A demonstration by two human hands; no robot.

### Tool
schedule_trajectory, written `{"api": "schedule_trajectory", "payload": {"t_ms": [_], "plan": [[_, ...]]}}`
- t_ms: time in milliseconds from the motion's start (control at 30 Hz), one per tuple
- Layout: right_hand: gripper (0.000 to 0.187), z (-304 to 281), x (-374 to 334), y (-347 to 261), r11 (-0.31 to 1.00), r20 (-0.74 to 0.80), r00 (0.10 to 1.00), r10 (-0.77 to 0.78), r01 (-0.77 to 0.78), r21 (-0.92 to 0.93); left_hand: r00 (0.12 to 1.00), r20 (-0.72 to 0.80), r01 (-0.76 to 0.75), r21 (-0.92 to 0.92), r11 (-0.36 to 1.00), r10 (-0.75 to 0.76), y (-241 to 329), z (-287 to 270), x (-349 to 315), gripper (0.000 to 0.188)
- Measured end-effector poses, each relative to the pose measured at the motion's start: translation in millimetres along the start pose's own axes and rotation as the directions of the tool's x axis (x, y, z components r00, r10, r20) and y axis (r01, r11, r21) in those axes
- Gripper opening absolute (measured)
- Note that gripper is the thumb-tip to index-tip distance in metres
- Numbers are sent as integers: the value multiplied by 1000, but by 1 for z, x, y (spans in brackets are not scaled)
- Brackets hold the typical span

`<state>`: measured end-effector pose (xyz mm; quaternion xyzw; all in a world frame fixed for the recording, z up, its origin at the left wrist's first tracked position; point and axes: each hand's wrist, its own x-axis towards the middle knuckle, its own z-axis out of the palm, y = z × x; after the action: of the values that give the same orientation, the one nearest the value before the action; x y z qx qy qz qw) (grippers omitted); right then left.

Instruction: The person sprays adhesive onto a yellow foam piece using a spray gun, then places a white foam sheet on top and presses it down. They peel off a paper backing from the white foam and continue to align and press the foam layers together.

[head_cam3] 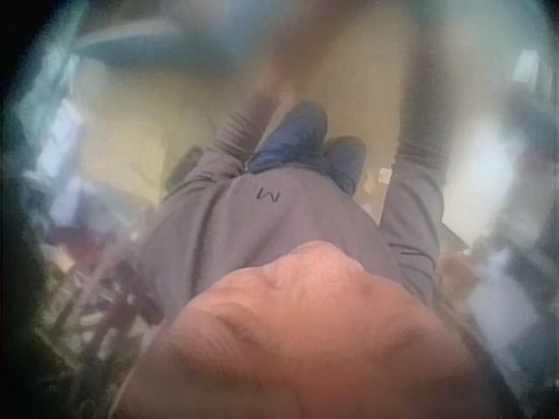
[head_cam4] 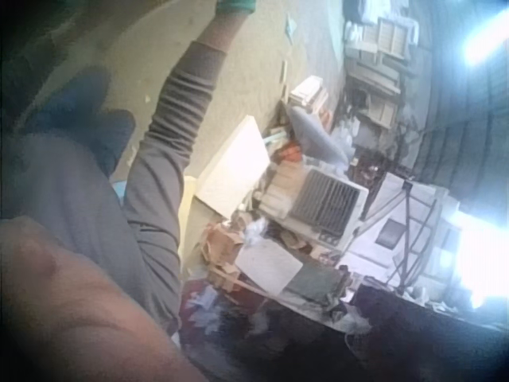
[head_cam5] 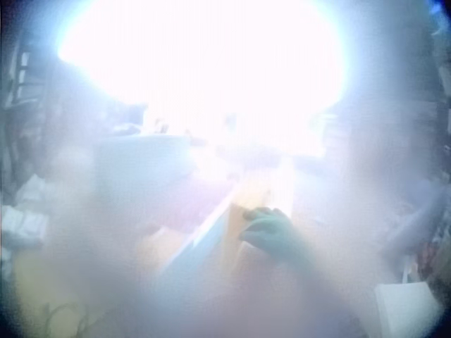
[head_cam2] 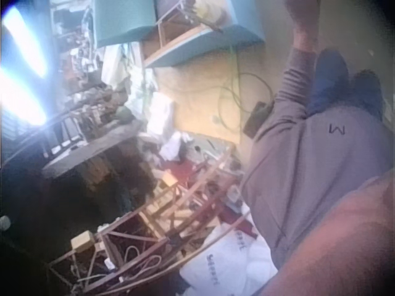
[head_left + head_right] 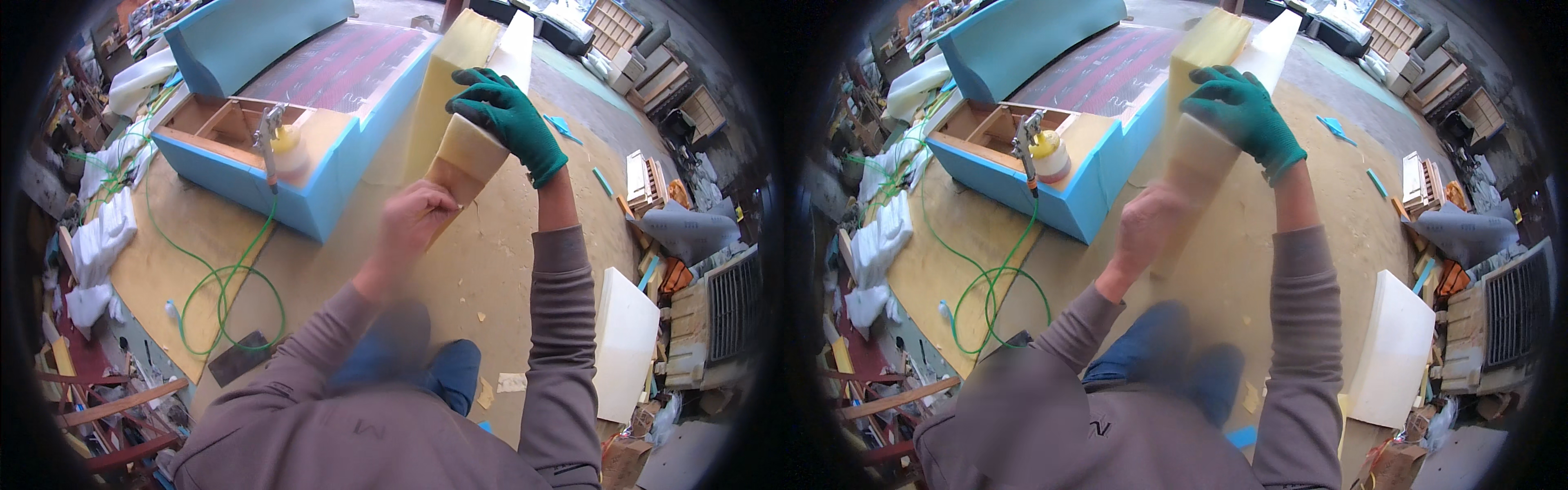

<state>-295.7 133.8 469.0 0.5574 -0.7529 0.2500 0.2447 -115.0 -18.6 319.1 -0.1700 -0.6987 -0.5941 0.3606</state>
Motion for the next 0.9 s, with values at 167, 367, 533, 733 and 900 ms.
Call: {"api": "schedule_trajectory", "payload": {"t_ms": [167, 367, 533, 733, 900], "plan": [[21, -4, -1, 0, 998, 48, 999, 1, -4, 60, 994, 51, 93, 121, 988, -100, -30, 0, -29, 15], [21, -5, -1, -2, 995, 37, 999, 10, -14, 102, 988, 21, 148, 86, 985, -151, -44, 0, -46, 9], [19, -7, 1, -3, 986, 91, 995, 32, -46, 160, 975, -20, 221, -50, 974, -222, -38, -5, -49, 8], [21, -10, -2, 0, 976, 72, 993, 98, -110, 189, 976, 52, 219, -232, 948, -212, -17, -17, -40, 17], [22, -10, -7, 1, 993, 37, 999, 2, -7, 121, 800, 60, 515, -578, 633, -597, 2, -31, -20, 37]]}}
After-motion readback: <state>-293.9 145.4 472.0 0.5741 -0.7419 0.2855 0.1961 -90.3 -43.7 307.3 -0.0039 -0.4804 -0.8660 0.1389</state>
